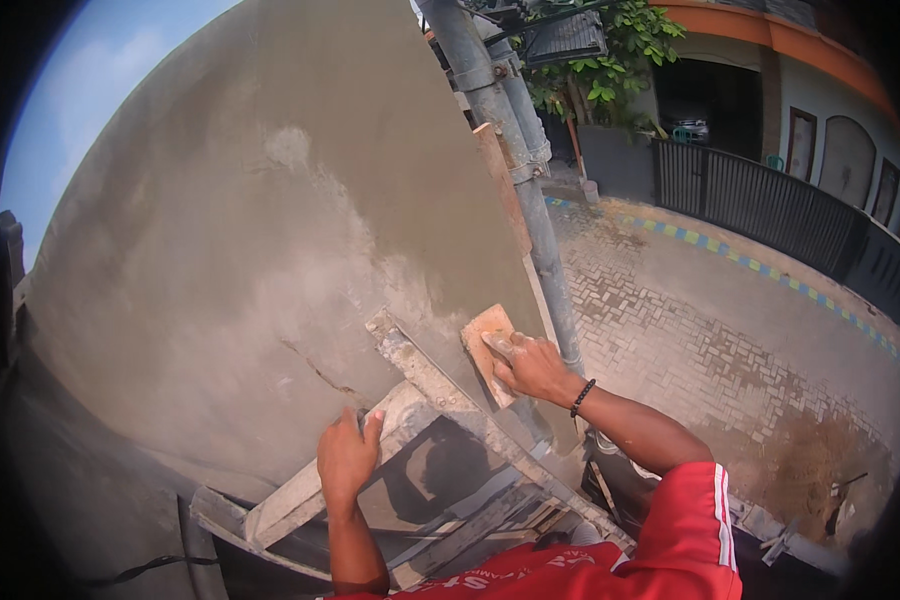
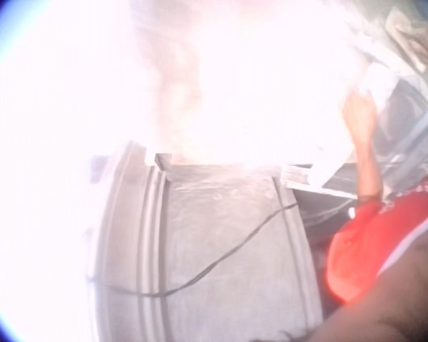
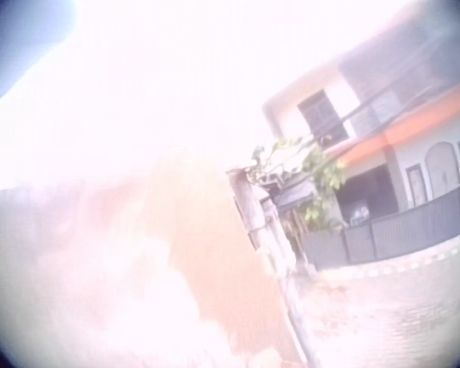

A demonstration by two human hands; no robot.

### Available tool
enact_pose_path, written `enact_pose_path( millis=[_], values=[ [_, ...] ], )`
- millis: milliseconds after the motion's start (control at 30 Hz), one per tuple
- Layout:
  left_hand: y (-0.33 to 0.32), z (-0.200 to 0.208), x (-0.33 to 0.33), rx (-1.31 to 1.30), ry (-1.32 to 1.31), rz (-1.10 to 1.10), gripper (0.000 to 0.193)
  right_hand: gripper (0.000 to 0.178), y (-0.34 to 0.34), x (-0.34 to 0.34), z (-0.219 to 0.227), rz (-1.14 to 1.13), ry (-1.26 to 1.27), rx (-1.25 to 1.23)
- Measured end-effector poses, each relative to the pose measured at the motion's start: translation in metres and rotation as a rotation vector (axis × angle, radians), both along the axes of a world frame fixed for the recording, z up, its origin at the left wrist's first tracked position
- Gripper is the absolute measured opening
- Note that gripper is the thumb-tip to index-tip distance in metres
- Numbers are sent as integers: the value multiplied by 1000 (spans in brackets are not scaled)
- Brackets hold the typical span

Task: The person uses a wooden float to smooth wet concrete on a vertical wall and then on a horizontal ledge. They repeatedly rub the surface to create a uniform finish.

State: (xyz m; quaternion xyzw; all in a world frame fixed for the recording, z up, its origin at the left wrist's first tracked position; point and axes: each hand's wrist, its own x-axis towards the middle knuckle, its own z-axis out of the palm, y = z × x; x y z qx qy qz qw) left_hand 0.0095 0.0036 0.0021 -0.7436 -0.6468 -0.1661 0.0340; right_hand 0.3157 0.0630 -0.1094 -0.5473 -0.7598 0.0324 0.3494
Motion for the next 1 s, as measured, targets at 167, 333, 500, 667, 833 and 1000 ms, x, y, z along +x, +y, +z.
enact_pose_path(
  millis=[167,333,500,667,833,1000],
  values=[
    [-3,3,-2,-17,-17,19,51,54,29,60,141,-144,291,373],
    [-4,6,-2,5,-45,4,53,53,67,73,210,-116,323,531],
    [-5,9,3,-42,-82,-13,54,52,42,5,99,-22,128,424],
    [-5,15,4,-121,-99,12,55,52,19,27,148,-1,109,373],
    [-3,12,2,-75,-98,-7,53,52,65,81,336,-79,196,732],
    [-3,14,3,-101,-96,-21,50,55,86,67,380,-88,119,631]
  ],
)
